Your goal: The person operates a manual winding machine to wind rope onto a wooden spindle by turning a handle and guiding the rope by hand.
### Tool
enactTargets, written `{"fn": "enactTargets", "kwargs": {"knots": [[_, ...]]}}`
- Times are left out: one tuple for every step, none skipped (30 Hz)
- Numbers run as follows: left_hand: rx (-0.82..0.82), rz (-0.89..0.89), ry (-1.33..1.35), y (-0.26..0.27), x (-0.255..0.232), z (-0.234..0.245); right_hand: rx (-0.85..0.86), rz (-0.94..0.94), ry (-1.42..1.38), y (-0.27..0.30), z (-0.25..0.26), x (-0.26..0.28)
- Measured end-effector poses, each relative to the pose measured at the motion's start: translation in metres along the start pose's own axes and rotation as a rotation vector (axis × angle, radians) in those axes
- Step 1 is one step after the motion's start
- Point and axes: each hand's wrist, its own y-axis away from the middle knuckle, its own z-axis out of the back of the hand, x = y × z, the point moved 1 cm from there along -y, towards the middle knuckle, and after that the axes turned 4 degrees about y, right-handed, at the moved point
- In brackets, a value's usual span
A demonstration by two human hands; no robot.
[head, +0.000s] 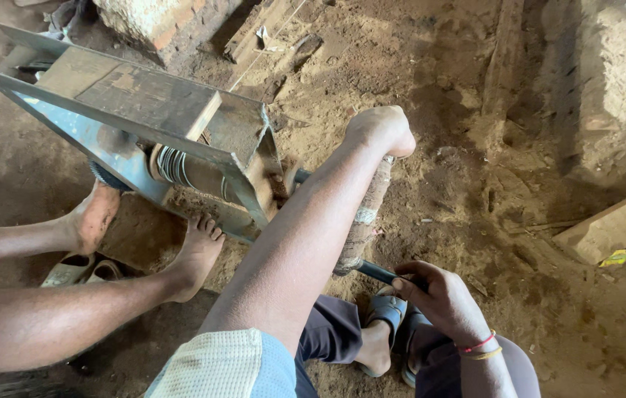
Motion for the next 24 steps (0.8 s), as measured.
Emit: {"fn": "enactTargets", "kwargs": {"knots": [[0.001, 0.004, -0.005, -0.001, 0.0, -0.001, -0.009, 0.046, -0.018, -0.001, -0.001, -0.006], [0.005, 0.009, -0.01, -0.002, 0.0, -0.002, -0.011, 0.032, -0.008, -0.002, -0.002, -0.012], [-0.001, 0.007, -0.003, -0.003, 0.001, -0.003, -0.013, 0.018, 0.001, -0.004, -0.004, -0.018], [-0.007, 0.005, 0.004, -0.003, 0.002, -0.004, -0.015, 0.005, 0.012, -0.006, -0.005, -0.024], [-0.013, 0.003, 0.011, -0.004, 0.002, -0.004, 0.025, -0.032, 0.045, -0.007, -0.005, -0.028], [-0.017, -0.002, 0.012, -0.004, 0.003, -0.005, 0.062, -0.067, 0.079, -0.009, -0.005, -0.03], [-0.021, -0.007, 0.012, -0.004, 0.003, -0.006, 0.1, -0.102, 0.112, -0.01, -0.005, -0.03], [-0.026, -0.011, 0.013, -0.004, 0.004, -0.006, 0.076, -0.085, 0.101, -0.01, -0.004, -0.028], [-0.008, 0.003, 0.009, -0.004, 0.004, -0.007, 0.051, -0.068, 0.09, -0.007, -0.004, -0.025], [0.009, 0.018, 0.004, -0.005, 0.004, -0.007, 0.029, -0.05, 0.079, -0.005, -0.004, -0.02], [0.027, 0.034, 0.0, -0.005, 0.004, -0.008, 0.018, -0.06, 0.089, -0.005, -0.005, -0.015], [0.009, 0.029, 0.011, -0.005, 0.005, -0.009, 0.007, -0.072, 0.098, -0.005, -0.005, -0.011], [-0.008, 0.023, 0.022, -0.004, 0.006, -0.01, -0.003, -0.083, 0.108, -0.005, -0.006, -0.008], [-0.028, 0.017, 0.032, -0.003, 0.007, -0.009, -0.018, -0.075, 0.11, -0.005, -0.005, -0.006], [-0.019, 0.028, 0.043, -0.002, 0.007, -0.007, -0.033, -0.066, 0.113, -0.005, -0.006, -0.004], [-0.009, 0.039, 0.054, 0.0, 0.006, -0.006, -0.047, -0.059, 0.115, -0.006, -0.007, -0.004], [0.002, 0.05, 0.066, 0.002, 0.006, -0.004, -0.046, -0.065, 0.129, -0.007, -0.008, -0.004], [-0.02, 0.074, 0.114, 0.006, 0.006, -0.004, -0.045, -0.075, 0.143, -0.008, -0.009, -0.006], [-0.041, 0.097, 0.162, 0.011, 0.007, -0.002, -0.043, -0.084, 0.157, -0.01, -0.01, -0.007], [-0.063, 0.119, 0.209, 0.016, 0.008, -0.001, -0.044, -0.076, 0.163, -0.011, -0.012, -0.008], [-0.123, 0.089, 0.229, 0.022, 0.009, -0.002, -0.045, -0.068, 0.169, -0.012, -0.014, -0.009], [-0.181, 0.06, 0.246, 0.031, 0.011, -0.005, -0.044, -0.06, 0.173, -0.013, -0.016, -0.01], [-0.24, 0.031, 0.263, 0.039, 0.014, -0.009, -0.039, -0.063, 0.162, -0.013, -0.017, -0.012], [-0.339, -0.03, 0.237, 0.05, 0.016, -0.017, -0.036, -0.066, 0.152, -0.015, -0.018, -0.013]]}}
